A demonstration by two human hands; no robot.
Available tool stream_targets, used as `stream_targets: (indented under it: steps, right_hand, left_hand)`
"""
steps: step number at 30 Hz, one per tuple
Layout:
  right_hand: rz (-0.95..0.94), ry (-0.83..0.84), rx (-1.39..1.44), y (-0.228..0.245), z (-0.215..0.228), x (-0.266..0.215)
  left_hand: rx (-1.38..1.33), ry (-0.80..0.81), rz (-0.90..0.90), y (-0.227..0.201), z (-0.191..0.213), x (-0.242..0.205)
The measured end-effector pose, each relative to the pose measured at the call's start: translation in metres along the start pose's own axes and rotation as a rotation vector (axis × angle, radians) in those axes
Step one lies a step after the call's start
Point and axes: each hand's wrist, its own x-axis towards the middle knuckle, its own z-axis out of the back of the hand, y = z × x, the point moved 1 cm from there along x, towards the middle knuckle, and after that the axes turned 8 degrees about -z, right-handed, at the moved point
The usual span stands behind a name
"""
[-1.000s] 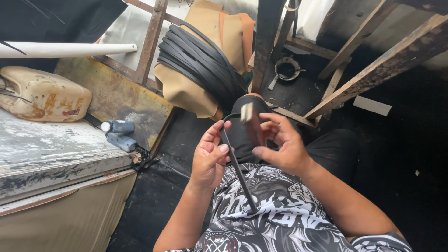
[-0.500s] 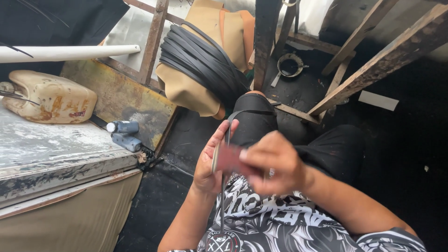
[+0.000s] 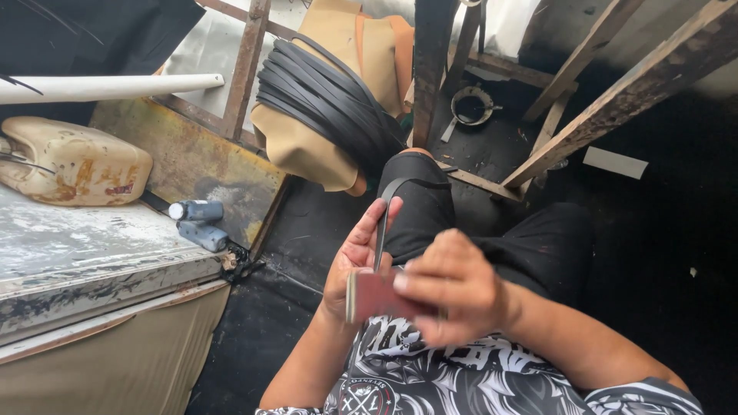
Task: Sanding the edges of a long black leather strap using a sanding block to smooth the finish.
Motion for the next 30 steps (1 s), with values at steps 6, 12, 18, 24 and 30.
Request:
stream_targets:
  steps: [6, 12, 18, 24, 30]
  right_hand:
    - [0.014, -0.022, -0.019, 0.002, -0.004, -0.003]
    - [0.009, -0.241, 0.097, -0.036, -0.003, 0.002]
    - [-0.063, -0.218, -0.041, -0.050, 0.005, -0.012]
    - [0.047, -0.213, 0.089, -0.011, -0.010, 0.003]
    - [-0.817, -0.422, 0.919, -0.064, -0.007, -0.038]
  left_hand:
    - [0.011, 0.022, 0.013, 0.000, -0.001, 0.000]
    - [-0.126, 0.063, -0.083, 0.008, 0.000, 0.002]
    - [-0.149, 0.057, -0.078, 0.009, -0.004, 0.000]
    - [-0.160, 0.063, -0.063, 0.014, 0.014, -0.002]
    - [-0.062, 0.062, -0.073, 0.011, 0.016, 0.008]
